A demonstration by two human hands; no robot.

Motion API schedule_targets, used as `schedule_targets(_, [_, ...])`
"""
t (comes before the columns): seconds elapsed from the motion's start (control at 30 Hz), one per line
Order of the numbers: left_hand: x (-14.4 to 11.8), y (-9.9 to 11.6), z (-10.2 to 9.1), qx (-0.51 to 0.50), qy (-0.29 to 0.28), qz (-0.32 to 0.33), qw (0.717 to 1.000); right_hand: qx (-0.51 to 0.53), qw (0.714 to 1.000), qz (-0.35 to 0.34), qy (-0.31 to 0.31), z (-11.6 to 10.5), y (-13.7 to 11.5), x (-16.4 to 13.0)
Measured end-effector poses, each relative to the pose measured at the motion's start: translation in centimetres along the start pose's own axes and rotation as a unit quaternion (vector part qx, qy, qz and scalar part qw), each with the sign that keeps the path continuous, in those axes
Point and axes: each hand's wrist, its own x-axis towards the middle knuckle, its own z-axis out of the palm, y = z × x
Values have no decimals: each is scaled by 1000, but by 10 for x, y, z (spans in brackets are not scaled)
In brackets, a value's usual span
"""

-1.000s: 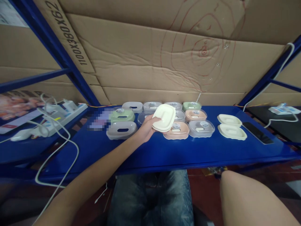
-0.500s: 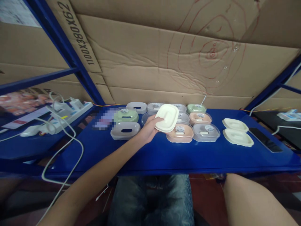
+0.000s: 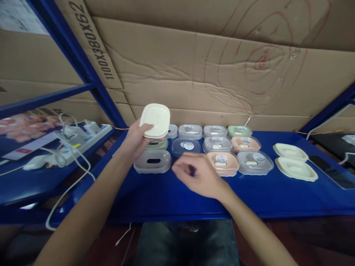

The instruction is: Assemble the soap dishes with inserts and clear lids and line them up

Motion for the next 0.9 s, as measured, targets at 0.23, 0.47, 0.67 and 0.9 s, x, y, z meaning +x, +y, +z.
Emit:
schedule_targets(0.23, [2,-11,-9,30,30,31,999,-172,972,-66,-149,70,25,13])
schedule_targets(0.47, [-6,-17,0,9,68,-22,997,-94,991,-80,-50,65,32,0])
schedule_targets(0.67, [-3,-9,-3,-39,86,-49,994,-80,991,-109,12,55,30,8])
schedule_targets(0.9, [10,9,-14,-85,110,47,989,-96,988,-121,27,22,30,17])
